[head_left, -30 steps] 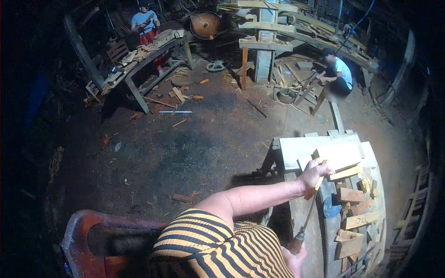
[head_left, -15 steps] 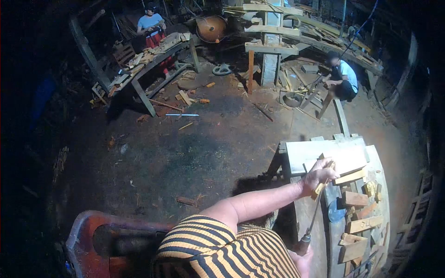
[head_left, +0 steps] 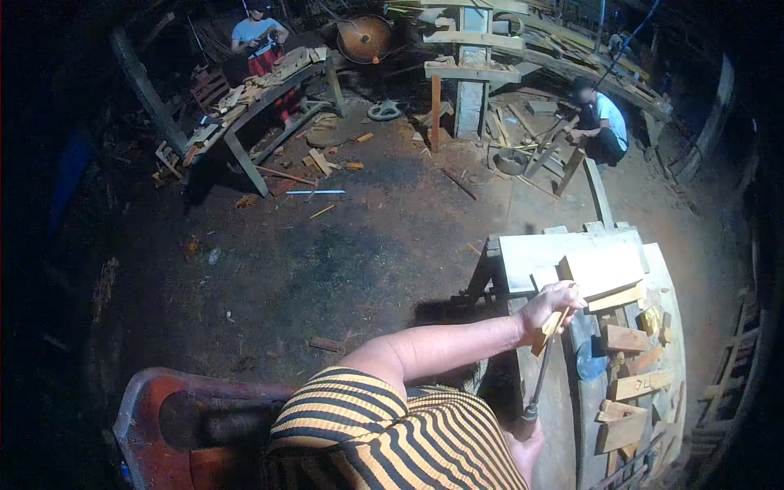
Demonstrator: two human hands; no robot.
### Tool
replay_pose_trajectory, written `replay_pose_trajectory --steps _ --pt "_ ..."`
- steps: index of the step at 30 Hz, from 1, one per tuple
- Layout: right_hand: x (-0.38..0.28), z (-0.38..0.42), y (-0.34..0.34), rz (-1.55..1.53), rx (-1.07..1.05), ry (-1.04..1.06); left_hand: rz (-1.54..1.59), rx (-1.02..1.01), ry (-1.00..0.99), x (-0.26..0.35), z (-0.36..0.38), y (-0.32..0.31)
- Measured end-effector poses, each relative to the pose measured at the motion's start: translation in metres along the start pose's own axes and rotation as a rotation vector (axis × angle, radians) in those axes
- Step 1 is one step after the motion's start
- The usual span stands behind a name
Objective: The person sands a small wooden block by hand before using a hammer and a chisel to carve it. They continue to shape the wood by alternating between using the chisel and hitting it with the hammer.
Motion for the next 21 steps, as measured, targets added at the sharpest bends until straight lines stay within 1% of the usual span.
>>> replay_pose_trajectory --steps 3,4,6,7,9,10,11,12,13,15,17,18,21 --pt "0.0 -0.001 -0.003 -0.005 0.01 -0.011 -0.071 0.048 -0.004 -0.005 -0.003 0.004" --pt "0.007 -0.003 0.0 -0.007 0.013 -0.01 -0.072 0.046 -0.001 -0.008 -0.004 0.006" --pt "0.03 -0.01 0.009 0.056 0.006 0.004 -0.116 0.115 0.018 -0.016 -0.005 0.012" --pt "0.034 -0.014 0.007 0.054 0.019 -0.002 -0.111 0.108 0.03 -0.019 -0.005 0.02" --pt "0.038 -0.016 0.009 0.07 0.025 0.101 0.167 0.172 0.018 -0.035 -0.008 0.034" --pt "0.045 -0.017 0.01 0.208 0.025 0.068 0.115 0.232 0.01 -0.033 -0.005 0.034" --pt "0.051 -0.019 0.015 0.338 0.03 0.017 0.221 0.232 0.005 -0.035 -0.003 0.037" --pt "0.046 -0.017 0.013 0.366 0.051 0.034 0.282 0.207 0.067 -0.038 -0.005 0.042" --pt "0.038 -0.018 0.01 0.395 0.059 0.058 0.176 0.231 0.036 -0.028 0.0 0.035" --pt "0.033 -0.016 0.009 0.346 0.027 -0.06 0.173 0.228 0.005 -0.029 0.001 0.03" --pt "0.018 -0.013 0.005 0.445 0.053 -0.053 0.055 0.251 -0.019 -0.025 0.002 0.02" --pt "0.027 -0.014 0.006 0.434 0.071 0.007 0.121 0.183 -0.023 -0.027 0.001 0.022" --pt "0.03 -0.016 0.009 0.459 0.074 0.017 0.13 0.127 -0.003 -0.026 -0.001 0.023"
Point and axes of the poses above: each hand's wrist, its own z-axis away from the middle knuckle, its own y-axis out of the back of the hand, x = y × z, the point moved 3 cm from there along -z, towards the middle knuckle, and after that the axes turned 5 degrees about -x, right-handed, at the moved point
